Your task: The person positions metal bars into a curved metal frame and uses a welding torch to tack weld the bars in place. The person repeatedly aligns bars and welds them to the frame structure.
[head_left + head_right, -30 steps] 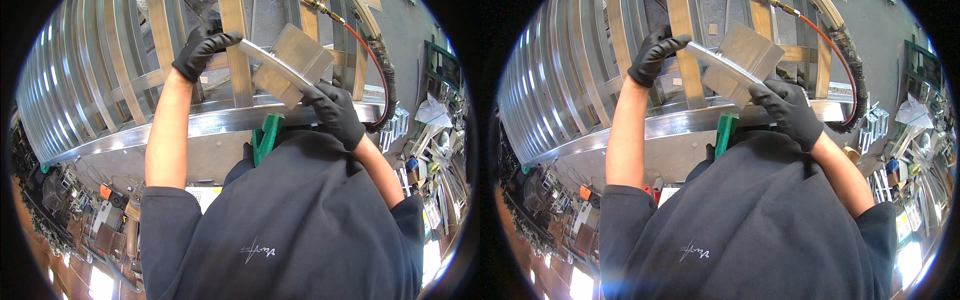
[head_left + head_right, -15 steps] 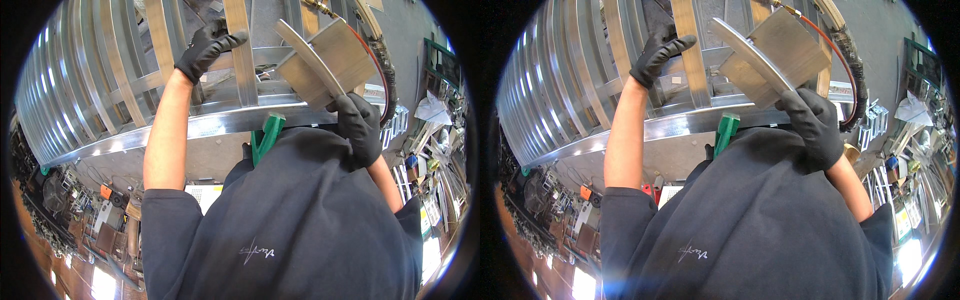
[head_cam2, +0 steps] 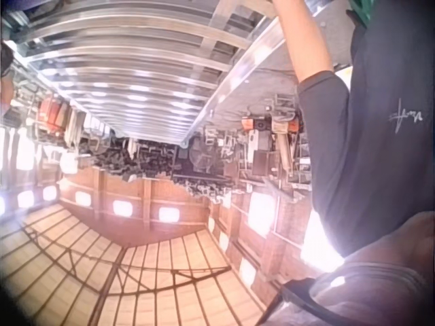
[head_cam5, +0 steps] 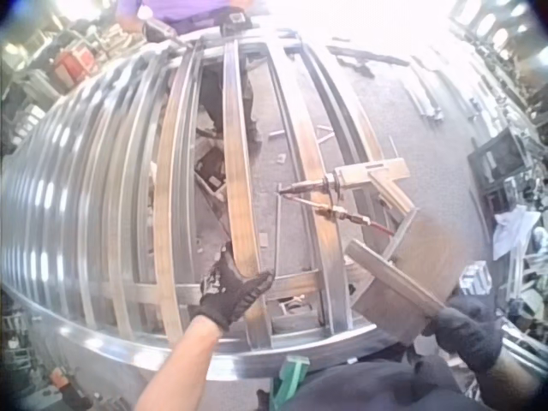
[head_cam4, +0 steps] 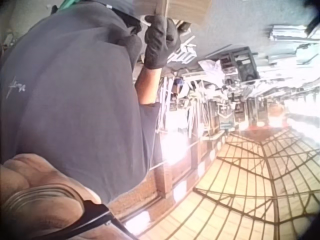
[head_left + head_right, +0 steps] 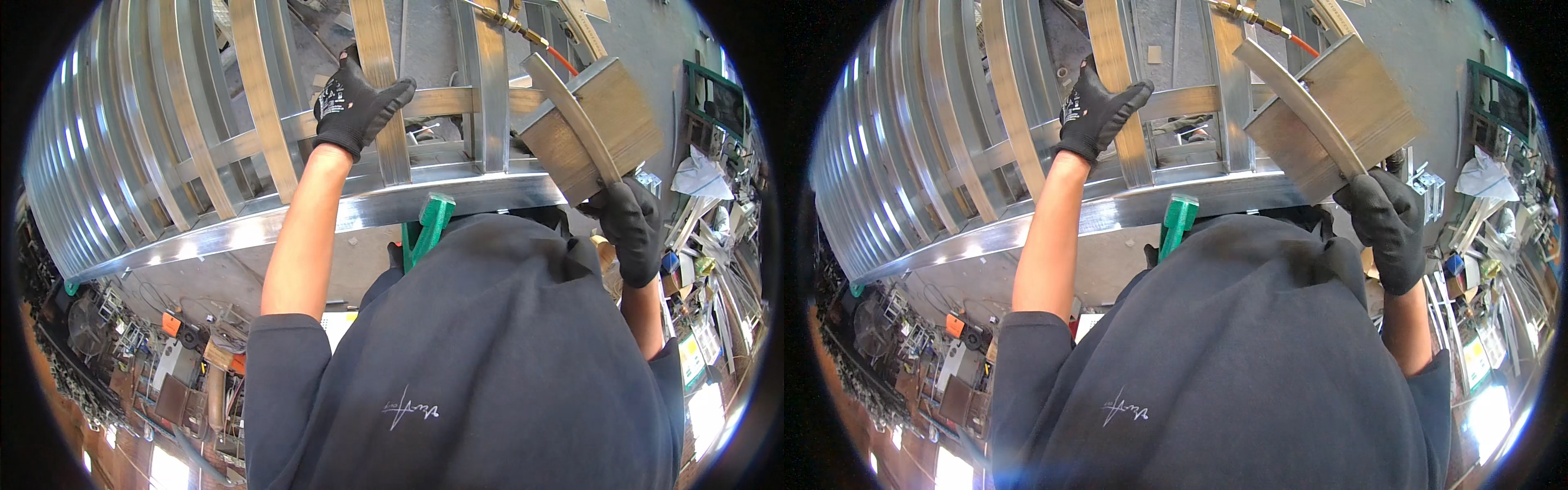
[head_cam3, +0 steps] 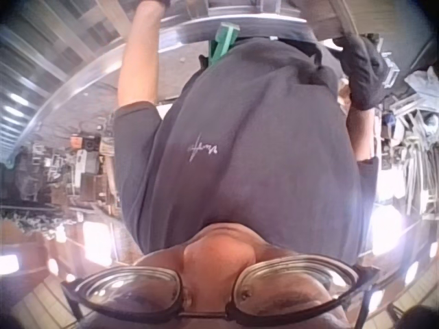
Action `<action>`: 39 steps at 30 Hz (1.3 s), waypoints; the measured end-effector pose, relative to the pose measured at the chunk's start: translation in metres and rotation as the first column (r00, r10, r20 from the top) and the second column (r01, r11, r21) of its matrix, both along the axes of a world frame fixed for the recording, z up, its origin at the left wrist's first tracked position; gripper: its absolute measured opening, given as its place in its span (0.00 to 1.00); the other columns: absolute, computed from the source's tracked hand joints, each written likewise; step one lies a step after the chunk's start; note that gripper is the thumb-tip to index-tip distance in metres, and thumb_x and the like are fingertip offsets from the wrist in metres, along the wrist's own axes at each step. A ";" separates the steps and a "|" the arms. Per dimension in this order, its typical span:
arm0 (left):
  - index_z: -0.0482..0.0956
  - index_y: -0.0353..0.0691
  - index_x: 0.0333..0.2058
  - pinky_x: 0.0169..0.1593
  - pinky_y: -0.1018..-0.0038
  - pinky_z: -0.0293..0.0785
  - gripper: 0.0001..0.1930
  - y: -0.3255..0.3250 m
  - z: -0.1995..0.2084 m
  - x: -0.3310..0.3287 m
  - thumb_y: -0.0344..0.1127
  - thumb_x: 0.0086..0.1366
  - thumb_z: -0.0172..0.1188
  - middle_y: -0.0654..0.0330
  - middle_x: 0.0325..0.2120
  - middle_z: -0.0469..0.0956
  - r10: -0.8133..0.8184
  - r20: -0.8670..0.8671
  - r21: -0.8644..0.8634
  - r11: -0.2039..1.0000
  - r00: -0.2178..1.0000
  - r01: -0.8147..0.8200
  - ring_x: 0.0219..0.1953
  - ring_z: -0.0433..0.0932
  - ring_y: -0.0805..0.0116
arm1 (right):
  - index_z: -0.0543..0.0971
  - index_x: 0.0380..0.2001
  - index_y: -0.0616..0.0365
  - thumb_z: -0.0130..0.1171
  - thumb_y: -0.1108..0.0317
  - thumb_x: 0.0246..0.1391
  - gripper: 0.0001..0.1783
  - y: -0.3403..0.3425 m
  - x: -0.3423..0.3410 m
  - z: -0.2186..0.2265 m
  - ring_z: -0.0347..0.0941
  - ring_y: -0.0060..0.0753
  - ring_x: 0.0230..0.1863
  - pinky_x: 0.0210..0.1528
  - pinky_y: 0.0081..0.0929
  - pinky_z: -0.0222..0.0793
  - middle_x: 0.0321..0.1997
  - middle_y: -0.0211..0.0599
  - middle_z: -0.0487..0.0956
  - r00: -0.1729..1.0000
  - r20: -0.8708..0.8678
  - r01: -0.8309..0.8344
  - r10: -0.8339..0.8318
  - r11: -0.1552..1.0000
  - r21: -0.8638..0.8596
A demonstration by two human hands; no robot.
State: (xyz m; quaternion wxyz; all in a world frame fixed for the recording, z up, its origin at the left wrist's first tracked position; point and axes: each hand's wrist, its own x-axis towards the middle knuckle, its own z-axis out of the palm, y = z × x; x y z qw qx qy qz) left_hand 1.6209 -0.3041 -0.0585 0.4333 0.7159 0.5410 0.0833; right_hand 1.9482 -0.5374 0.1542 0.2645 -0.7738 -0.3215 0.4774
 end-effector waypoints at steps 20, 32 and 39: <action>0.76 0.30 0.56 0.48 0.56 0.87 0.49 -0.003 -0.026 -0.004 0.68 0.52 0.80 0.42 0.38 0.88 -0.025 0.040 0.182 0.983 0.999 0.017 0.40 0.90 0.45 | 0.86 0.36 0.67 0.56 0.55 0.77 0.24 0.053 -0.068 -0.032 0.79 0.31 0.33 0.39 0.31 0.73 0.31 0.39 0.83 0.925 0.078 -0.373 0.372 0.928 0.002; 0.66 0.22 0.67 0.68 0.56 0.74 0.53 -0.016 -0.047 -0.010 0.57 0.57 0.81 0.36 0.60 0.79 -0.006 -0.053 0.153 0.988 0.999 0.014 0.62 0.80 0.41 | 0.86 0.41 0.64 0.58 0.58 0.79 0.20 0.071 0.047 0.021 0.63 0.17 0.19 0.24 0.23 0.54 0.26 0.25 0.76 0.933 0.329 0.044 -0.143 0.956 0.290; 0.66 0.28 0.71 0.68 0.55 0.75 0.53 -0.006 -0.004 0.001 0.56 0.56 0.79 0.36 0.59 0.80 0.072 -0.059 -0.043 0.996 0.996 -0.075 0.61 0.81 0.40 | 0.84 0.53 0.60 0.51 0.47 0.82 0.26 0.221 0.136 -0.025 0.53 0.13 0.20 0.22 0.20 0.49 0.22 0.17 0.62 0.952 -0.207 -0.164 0.227 0.944 0.285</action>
